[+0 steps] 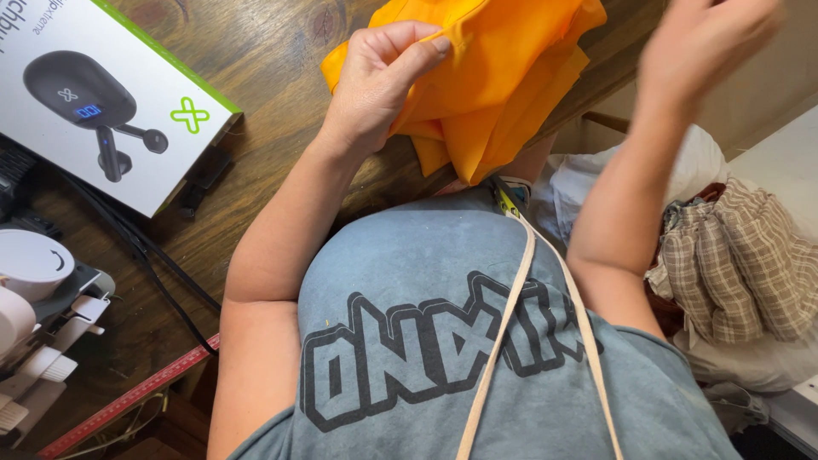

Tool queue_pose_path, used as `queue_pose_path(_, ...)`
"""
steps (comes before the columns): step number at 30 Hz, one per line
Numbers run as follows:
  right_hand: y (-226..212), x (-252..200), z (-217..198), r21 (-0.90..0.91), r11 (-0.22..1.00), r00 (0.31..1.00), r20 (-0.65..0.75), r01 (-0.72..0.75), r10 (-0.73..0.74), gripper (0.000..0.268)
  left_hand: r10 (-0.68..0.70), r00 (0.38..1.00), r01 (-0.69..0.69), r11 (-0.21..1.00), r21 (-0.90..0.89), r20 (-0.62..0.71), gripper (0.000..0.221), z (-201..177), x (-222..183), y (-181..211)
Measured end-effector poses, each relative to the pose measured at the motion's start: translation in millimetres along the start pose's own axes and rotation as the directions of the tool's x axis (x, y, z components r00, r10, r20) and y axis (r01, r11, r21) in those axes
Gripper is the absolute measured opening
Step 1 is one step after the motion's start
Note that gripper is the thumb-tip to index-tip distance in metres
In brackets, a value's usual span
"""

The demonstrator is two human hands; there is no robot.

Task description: Trimming loose threads from an orange garment using small snips

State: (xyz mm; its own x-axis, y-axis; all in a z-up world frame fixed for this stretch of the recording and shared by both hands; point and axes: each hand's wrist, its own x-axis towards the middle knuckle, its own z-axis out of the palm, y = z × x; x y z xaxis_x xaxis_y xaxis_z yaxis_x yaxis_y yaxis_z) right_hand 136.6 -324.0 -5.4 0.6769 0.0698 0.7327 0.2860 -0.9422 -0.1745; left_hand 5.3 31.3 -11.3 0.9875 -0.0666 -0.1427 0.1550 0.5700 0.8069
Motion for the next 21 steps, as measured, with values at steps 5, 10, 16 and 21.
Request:
queue_pose_path(5, -82, 18, -50, 0.338, 0.941, 0.98, 0.189, 0.001, -0.068, 0.022, 0.034, 0.999, -0.034, 0.99, 0.135, 0.007, 0.012, 4, 0, -1)
queue_pose_path(10, -215, -6, -83, 0.59, 0.734, 0.835, 0.548, -0.337, -0.057, 0.012, 0.086, 0.995, -0.095, 0.977, 0.192, 0.058, 0.014, 11, -5, -5)
queue_pose_path(16, -220, -11, -70, 0.605, 0.768, 0.869, 0.476, -0.209, -0.138, 0.004, 0.183, 0.979, -0.197, 0.962, 0.191, 0.091, 0.014, 14, -10, -2)
queue_pose_path(21, -219, -17, -62, 0.654, 0.62, 0.826, 0.563, -0.433, -0.017, 0.009, 0.195, 0.974, -0.216, 0.958, 0.191, 0.119, 0.021, 17, -9, 5)
